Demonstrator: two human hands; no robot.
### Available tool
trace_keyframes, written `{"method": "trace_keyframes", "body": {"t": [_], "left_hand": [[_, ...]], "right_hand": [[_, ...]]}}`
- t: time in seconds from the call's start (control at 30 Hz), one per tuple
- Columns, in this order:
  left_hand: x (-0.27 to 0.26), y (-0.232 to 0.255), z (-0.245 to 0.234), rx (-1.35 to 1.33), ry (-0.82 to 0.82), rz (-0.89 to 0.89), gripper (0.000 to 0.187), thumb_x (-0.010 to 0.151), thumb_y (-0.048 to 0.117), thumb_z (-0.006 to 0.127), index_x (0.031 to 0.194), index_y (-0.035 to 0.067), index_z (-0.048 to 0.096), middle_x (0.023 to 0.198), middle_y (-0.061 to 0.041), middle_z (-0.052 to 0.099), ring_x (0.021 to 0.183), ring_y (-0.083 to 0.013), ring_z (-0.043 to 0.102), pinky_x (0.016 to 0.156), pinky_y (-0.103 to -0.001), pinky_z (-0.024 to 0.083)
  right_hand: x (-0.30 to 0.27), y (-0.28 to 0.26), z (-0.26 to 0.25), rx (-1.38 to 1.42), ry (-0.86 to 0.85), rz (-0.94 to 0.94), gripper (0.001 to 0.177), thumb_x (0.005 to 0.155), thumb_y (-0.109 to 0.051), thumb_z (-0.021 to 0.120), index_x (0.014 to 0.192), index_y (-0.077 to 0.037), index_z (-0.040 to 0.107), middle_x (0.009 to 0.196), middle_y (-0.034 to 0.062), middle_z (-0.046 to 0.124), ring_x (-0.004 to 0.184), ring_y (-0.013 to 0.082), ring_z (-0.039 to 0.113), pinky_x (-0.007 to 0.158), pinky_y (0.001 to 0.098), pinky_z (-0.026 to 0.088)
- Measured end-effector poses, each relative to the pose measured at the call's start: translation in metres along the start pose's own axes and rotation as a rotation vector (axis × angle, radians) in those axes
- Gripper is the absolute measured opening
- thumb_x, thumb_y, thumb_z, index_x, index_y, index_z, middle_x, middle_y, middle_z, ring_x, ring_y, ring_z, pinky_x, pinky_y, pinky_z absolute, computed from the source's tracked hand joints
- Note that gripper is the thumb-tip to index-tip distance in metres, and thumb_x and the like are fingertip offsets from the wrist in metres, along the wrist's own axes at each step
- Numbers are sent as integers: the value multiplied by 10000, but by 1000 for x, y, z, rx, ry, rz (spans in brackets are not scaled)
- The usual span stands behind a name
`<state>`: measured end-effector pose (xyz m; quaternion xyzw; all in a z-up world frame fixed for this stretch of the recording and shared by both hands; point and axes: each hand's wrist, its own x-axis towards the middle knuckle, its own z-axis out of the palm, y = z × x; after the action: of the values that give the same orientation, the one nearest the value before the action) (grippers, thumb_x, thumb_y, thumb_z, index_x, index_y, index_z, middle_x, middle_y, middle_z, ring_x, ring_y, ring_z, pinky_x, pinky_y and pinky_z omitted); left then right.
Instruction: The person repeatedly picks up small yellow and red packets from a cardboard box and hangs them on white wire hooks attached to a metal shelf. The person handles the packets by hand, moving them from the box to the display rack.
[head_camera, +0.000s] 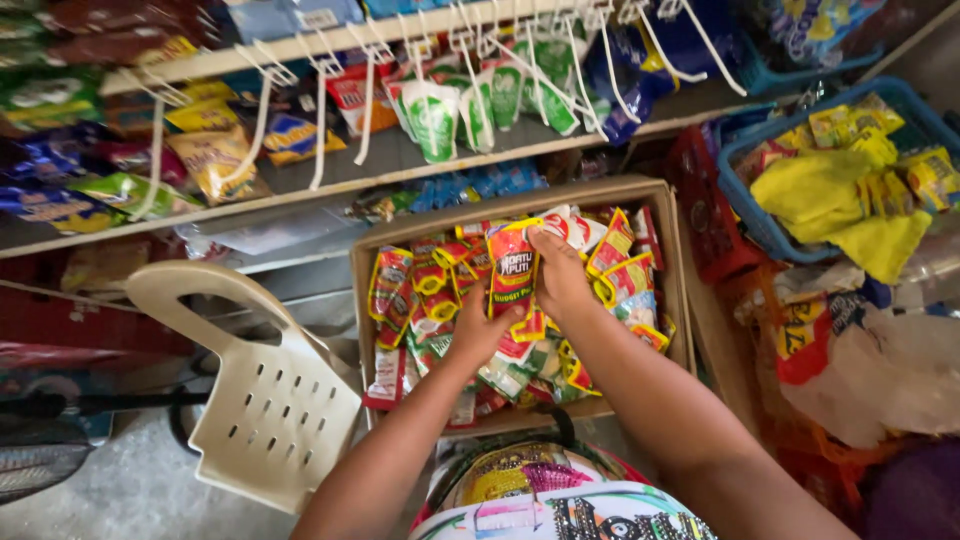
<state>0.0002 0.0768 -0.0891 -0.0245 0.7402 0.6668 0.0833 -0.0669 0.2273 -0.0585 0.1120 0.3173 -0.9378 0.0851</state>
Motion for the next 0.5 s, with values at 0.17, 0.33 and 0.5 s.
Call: {"method": "trace_keyframes", "body": {"t": [0.17,0.33,0.5], "left_hand": [[0,46,-23,-130,95,197,628,926,216,751,1441,36,440,1262,-133,676,1128,-197,661,968,-343,523],[-10,139,-66,-84,306,384,533,972,225,695,1418,28,480,1257,-134,647,1085,-211,664,921,-341,540],[-14,206,-98,233,369,659,193,977,189,712,1086,31,736,1013,-111,722,920,-238,717,791,-323,546]], "right_hand": [[-5,1,44,-139,-96,-109,136,1009,-130,654,975,-19,724,938,61,753,826,157,706,792,332,573],[-16,0,88,-407,-120,-205,166,1007,-141,675,954,-6,755,882,35,757,752,95,670,715,278,546],[-25,-5,142,-701,-199,-323,195,998,-173,679,1017,-7,778,869,5,743,734,52,616,645,242,483]]}}
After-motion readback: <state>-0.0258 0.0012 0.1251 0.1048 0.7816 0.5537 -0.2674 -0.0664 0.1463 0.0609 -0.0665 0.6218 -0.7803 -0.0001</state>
